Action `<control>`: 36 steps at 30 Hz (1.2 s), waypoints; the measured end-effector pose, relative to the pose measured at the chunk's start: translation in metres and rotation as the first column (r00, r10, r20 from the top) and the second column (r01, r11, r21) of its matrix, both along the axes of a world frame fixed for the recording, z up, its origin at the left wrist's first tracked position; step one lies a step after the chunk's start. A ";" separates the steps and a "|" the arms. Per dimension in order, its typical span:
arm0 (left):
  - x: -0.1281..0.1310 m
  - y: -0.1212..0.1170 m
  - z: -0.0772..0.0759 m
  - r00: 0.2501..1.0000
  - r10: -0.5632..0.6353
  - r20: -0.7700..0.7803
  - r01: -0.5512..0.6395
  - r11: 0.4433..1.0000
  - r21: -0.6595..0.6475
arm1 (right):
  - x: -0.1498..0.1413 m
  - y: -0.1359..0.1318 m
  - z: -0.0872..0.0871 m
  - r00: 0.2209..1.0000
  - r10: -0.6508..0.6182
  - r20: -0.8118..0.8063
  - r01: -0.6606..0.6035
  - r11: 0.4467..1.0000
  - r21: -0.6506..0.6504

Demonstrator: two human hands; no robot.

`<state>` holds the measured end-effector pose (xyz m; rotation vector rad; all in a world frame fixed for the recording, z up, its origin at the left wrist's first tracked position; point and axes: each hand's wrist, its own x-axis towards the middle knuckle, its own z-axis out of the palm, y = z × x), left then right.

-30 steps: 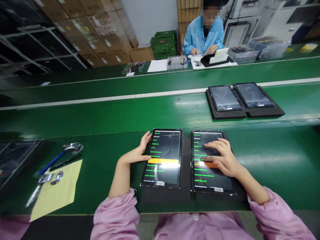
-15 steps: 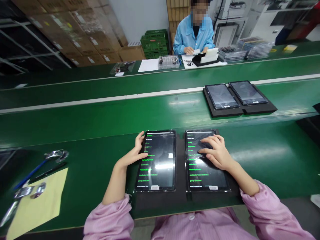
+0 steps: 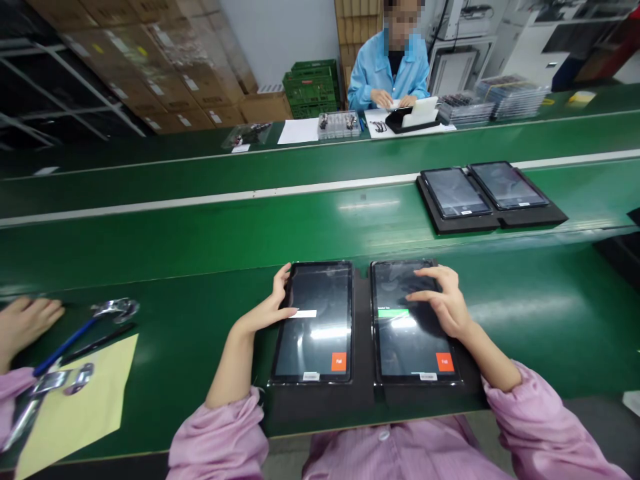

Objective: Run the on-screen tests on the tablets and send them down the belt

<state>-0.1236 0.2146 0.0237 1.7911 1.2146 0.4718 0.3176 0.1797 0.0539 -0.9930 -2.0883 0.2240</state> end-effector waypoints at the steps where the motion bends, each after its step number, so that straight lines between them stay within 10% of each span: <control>1: 0.000 0.000 0.000 1.000 -0.001 -0.009 0.002 1.000 0.006 | 0.002 0.001 -0.001 0.997 -0.054 -0.057 0.053 0.998 -0.015; 10: 0.003 0.007 -0.002 0.994 0.091 0.062 -0.088 0.994 -0.059 | 0.017 0.027 -0.024 0.836 -0.370 -0.405 0.307 0.928 -0.213; 15: 0.026 0.037 0.022 0.968 0.211 -0.133 -0.202 0.976 0.076 | 0.012 0.068 -0.041 0.850 -0.352 -0.391 0.181 0.894 -0.411; 23: 0.114 0.024 0.067 0.823 -0.042 -0.566 0.301 0.878 0.373 | 0.005 0.075 -0.039 0.887 -0.328 -0.325 0.190 0.901 -0.389; 36: 0.123 0.014 0.062 0.809 -0.025 -0.587 0.355 0.817 0.454 | 0.011 0.063 -0.039 0.909 -0.365 -0.200 0.310 0.915 -0.257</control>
